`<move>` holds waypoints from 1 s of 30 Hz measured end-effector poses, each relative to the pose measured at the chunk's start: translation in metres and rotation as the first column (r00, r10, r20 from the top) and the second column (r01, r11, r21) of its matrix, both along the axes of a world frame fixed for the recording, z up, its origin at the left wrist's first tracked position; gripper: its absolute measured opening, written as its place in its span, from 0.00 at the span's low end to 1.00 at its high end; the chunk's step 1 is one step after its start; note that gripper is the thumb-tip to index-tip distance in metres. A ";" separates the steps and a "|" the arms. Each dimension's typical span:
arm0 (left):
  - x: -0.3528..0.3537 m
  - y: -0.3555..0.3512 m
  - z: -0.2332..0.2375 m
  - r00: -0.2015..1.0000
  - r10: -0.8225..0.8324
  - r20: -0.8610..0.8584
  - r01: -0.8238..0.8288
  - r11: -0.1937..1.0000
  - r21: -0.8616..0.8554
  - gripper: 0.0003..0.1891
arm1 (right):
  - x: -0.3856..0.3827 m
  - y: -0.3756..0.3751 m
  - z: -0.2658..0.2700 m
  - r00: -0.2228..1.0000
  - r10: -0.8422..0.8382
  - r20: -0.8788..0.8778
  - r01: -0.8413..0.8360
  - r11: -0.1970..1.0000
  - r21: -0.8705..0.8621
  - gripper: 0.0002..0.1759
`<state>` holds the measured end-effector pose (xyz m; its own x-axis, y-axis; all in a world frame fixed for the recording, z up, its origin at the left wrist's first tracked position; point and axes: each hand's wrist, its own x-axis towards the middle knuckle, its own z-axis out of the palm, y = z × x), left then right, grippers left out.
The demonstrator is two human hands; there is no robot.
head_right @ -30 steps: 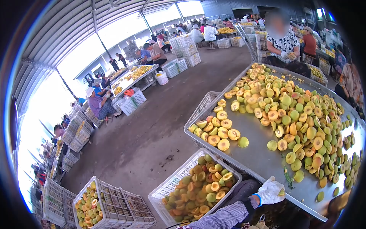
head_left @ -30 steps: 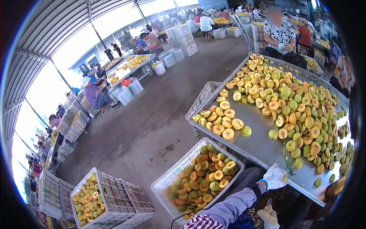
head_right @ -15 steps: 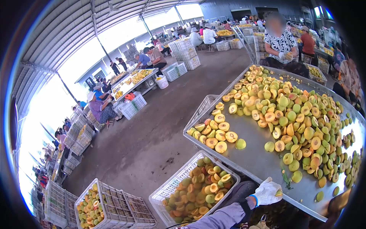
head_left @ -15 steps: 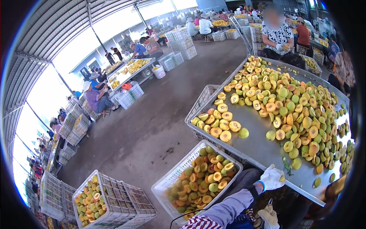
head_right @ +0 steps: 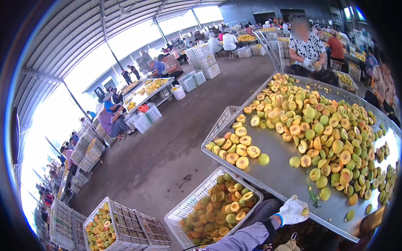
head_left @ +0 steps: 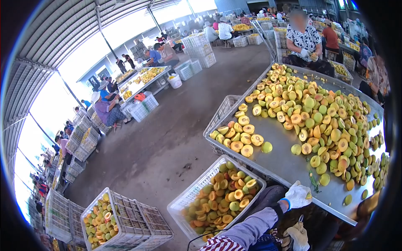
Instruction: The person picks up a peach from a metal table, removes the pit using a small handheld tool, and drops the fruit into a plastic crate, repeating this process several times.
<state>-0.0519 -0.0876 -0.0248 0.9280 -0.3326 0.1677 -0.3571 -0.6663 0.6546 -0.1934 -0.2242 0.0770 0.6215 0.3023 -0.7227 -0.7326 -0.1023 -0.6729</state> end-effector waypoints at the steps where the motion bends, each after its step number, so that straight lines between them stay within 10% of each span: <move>1: -0.001 0.000 0.002 1.000 0.002 -0.005 -0.002 1.000 0.008 0.13 | -0.001 0.000 0.001 1.000 -0.001 0.015 0.001 1.000 0.007 0.08; 30: -0.004 -0.003 -0.010 0.997 0.051 0.058 -0.049 0.998 -0.029 0.11 | -0.007 -0.005 0.004 1.000 -0.019 0.003 0.018 0.994 0.107 0.08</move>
<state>-0.0560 -0.0910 -0.0350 0.9317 -0.2802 0.2311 -0.3621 -0.6661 0.6521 -0.2003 -0.2294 0.0806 0.6302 0.3665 -0.6845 -0.7313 -0.0160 -0.6819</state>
